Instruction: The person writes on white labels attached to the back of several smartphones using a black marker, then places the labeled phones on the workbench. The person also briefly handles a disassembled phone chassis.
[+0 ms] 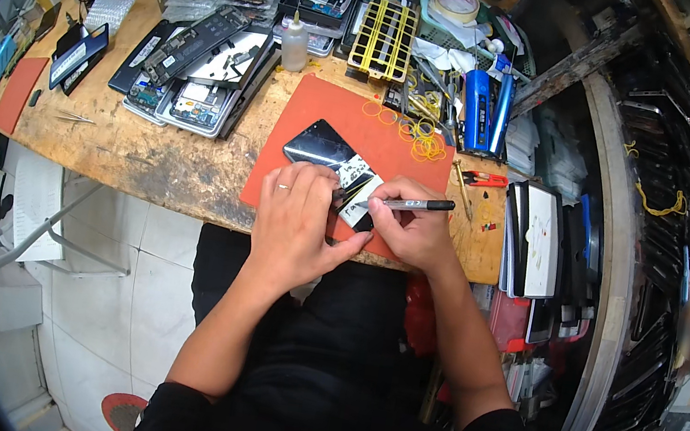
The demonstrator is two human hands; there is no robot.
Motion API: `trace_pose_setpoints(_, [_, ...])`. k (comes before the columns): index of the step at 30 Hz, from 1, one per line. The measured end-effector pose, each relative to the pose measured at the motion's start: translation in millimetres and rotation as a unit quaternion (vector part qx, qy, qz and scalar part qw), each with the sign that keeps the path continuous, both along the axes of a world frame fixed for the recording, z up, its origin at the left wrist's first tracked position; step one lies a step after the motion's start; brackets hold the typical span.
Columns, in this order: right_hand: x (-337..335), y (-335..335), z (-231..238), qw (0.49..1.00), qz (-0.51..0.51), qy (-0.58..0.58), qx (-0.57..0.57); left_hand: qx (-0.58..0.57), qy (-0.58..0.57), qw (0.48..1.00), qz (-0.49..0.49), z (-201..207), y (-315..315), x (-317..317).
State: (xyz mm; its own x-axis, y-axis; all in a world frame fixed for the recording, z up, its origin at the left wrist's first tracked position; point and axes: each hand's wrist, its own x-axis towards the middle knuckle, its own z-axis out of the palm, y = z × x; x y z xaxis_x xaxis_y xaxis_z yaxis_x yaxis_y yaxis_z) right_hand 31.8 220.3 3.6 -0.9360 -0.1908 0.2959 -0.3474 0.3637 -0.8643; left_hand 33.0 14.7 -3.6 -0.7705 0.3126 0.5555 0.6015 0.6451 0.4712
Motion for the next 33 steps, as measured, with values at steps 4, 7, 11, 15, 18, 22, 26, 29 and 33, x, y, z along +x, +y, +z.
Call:
trace_pose_setpoints(4, [-4.1,2.0,-2.7,1.000,-0.001,0.002,0.012,-0.007,-0.002,1.000,0.003,-2.3,0.7,-3.3])
trace_pose_setpoints(7, [-4.7,1.8,-2.5,0.999,0.007,0.030,-0.021,-0.001,0.000,1.000,-0.001,-0.3,-0.2,-4.9])
trace_pose_setpoints(11, [-3.9,1.8,0.9,0.999,0.041,0.026,0.012,0.014,0.005,1.000,-0.007,1.9,-0.8,-5.1])
trace_pose_setpoints(15, [-3.7,2.2,0.6,0.999,0.029,0.014,0.013,0.006,0.011,1.000,-0.001,-0.6,0.5,-4.6])
trace_pose_setpoints(18, [-3.1,3.8,-3.0,0.999,0.027,0.011,0.013,0.003,0.014,1.000,0.000,-2.1,1.0,-4.3])
trace_pose_setpoints(22, [-2.9,4.6,-8.6,0.999,-0.005,0.024,-0.036,0.001,0.005,1.000,-0.001,1.1,-0.4,-4.3])
trace_pose_setpoints(26, [-1.3,6.4,-10.7,0.994,-0.040,-0.003,-0.104,0.018,-0.004,1.000,-0.013,4.8,-2.5,-2.3])
trace_pose_setpoints(29, [1.3,7.1,-11.7,0.979,-0.018,-0.018,-0.202,0.000,0.008,1.000,-0.007,5.3,-3.7,-4.2])
trace_pose_setpoints(33, [5.4,9.5,-11.3,0.965,0.033,-0.062,-0.252,-0.003,-0.004,1.000,0.008,4.0,1.0,-0.4])
